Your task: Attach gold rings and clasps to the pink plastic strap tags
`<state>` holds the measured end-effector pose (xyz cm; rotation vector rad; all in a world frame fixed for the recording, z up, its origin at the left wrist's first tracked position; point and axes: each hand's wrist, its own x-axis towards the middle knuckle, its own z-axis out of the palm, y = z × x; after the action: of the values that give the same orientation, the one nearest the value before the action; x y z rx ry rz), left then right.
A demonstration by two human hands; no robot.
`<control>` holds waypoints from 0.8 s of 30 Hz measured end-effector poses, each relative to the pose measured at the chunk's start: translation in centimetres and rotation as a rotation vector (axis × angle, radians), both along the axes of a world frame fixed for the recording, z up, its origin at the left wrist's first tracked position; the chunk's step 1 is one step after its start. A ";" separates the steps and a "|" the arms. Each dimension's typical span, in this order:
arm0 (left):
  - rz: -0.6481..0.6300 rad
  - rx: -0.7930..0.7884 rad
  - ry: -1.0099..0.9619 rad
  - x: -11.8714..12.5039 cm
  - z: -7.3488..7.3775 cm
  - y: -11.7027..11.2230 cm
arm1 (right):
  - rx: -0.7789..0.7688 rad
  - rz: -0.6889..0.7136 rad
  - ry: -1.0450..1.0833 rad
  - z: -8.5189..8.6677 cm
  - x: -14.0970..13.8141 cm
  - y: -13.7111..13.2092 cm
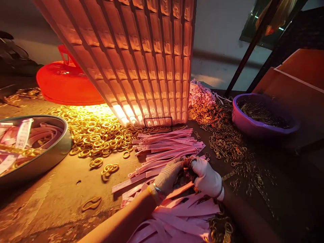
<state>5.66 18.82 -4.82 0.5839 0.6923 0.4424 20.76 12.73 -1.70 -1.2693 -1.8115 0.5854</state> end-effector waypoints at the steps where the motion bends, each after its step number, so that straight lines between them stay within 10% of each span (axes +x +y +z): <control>1: 0.030 0.050 0.011 0.0 0.0 0.1 | -0.039 0.003 0.107 0.6 -0.2 -0.5; 8: -0.025 0.224 -0.006 -0.8 0.5 0.1 | -0.289 -0.126 0.759 3.3 0.6 -1.3; 16: -0.047 -0.107 -0.178 -1.1 -0.8 0.7 | -0.473 -0.125 0.793 1.2 1.1 0.9; 24: -0.154 0.147 -0.040 -0.6 -0.9 0.5 | -0.314 -0.064 0.447 -0.4 0.6 1.1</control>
<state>5.02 19.33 -5.74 0.7593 0.5749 0.3617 21.38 13.83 -2.11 -1.2685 -1.3385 1.0564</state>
